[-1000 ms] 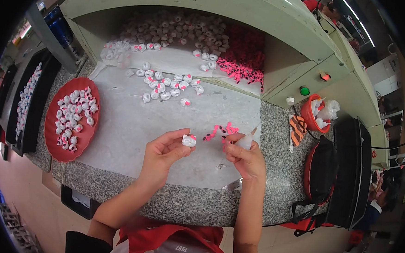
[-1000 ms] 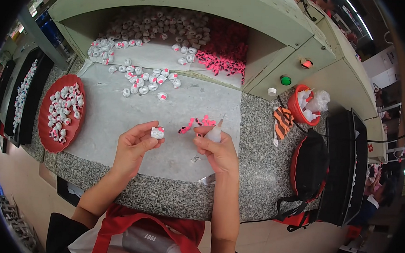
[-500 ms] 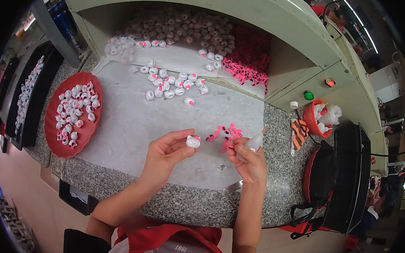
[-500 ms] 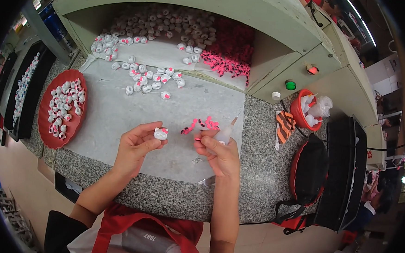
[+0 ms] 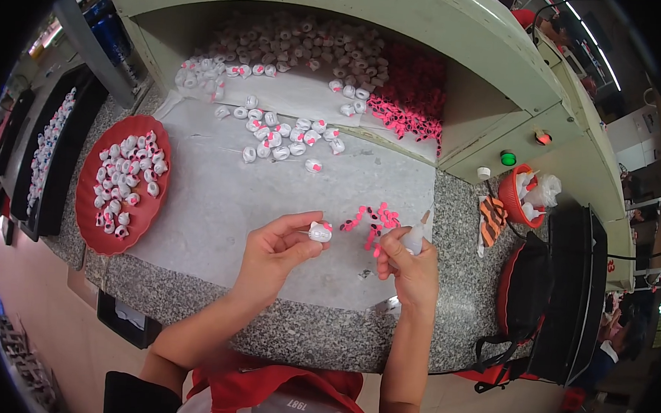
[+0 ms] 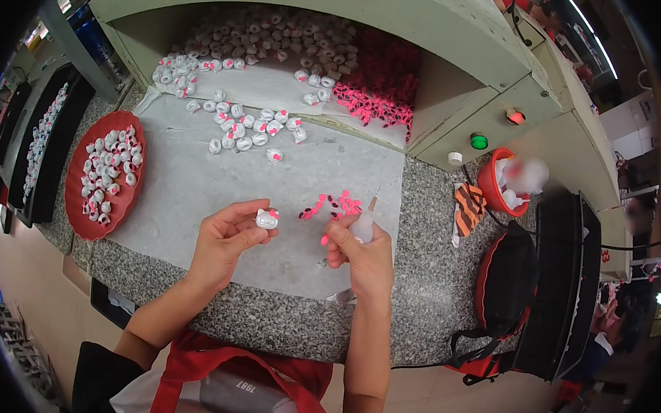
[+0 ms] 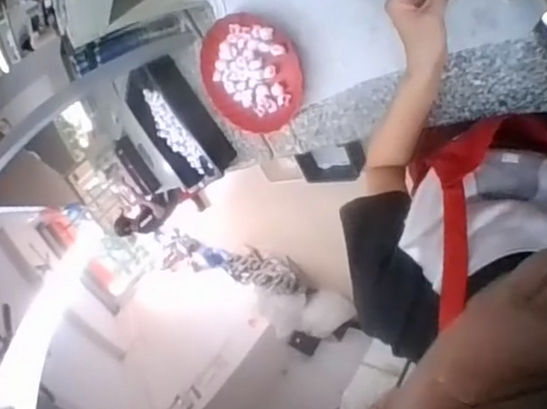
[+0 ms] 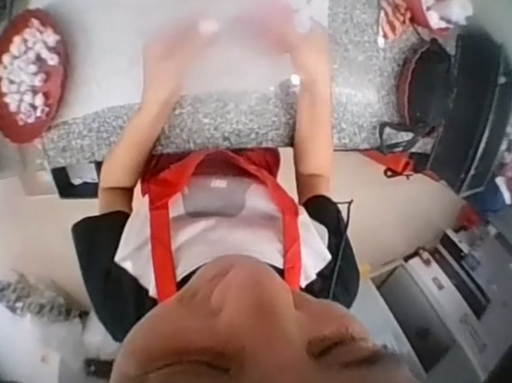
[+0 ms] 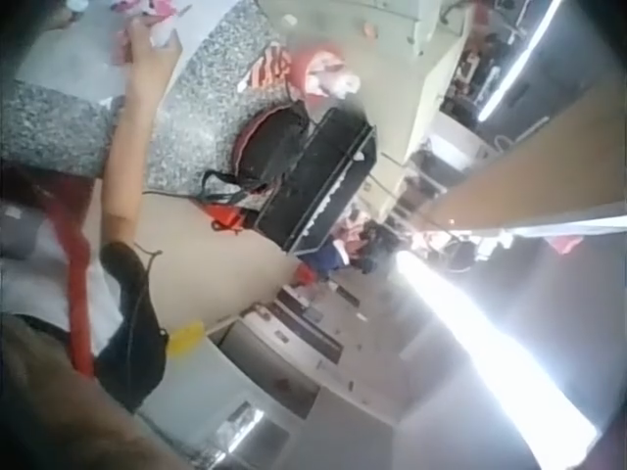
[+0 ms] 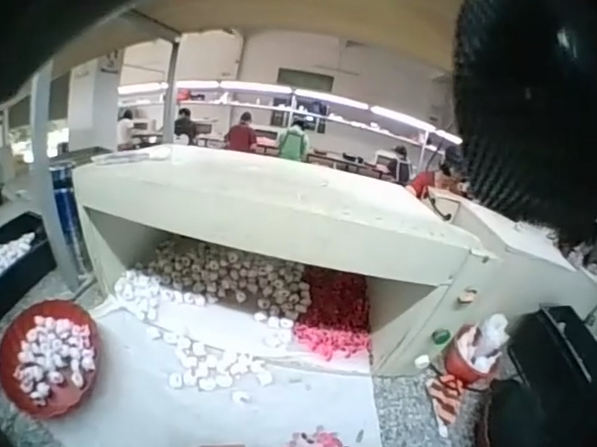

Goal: Attaching small pink bows to white plastic toy heads using glue.

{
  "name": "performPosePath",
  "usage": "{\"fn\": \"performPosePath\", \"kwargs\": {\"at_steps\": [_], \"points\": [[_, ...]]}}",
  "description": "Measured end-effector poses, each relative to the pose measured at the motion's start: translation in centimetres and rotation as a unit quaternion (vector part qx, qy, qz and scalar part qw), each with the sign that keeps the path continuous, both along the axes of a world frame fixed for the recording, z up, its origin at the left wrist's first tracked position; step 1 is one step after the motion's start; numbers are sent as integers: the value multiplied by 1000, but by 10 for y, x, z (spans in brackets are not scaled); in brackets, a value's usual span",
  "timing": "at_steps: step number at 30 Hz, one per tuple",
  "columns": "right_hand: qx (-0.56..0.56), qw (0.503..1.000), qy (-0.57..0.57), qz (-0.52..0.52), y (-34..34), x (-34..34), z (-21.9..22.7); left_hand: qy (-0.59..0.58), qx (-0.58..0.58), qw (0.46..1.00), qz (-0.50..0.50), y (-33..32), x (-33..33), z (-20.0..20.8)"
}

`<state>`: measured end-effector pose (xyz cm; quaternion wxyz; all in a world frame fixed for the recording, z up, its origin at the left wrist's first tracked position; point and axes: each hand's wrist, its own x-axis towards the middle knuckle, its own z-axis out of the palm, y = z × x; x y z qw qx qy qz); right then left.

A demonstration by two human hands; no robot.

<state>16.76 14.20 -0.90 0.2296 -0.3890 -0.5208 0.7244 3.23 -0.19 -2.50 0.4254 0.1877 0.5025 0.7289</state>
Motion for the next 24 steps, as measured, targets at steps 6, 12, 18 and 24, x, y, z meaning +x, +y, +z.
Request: {"fn": "performPosePath", "kwargs": {"at_steps": [6,12,18,24], "points": [[11,999,10,30,-2,1,1,-2,5,1000,3,1,1,0],[8,998,44,33,-10,-1,9,19,-5,1000,-7,-1,1,1],[88,993,27,71,-36,-10,14,98,20,995,-22,1,6,-2],[163,984,-22,68,-40,-13,12,171,46,983,-38,0,7,-1]]}}
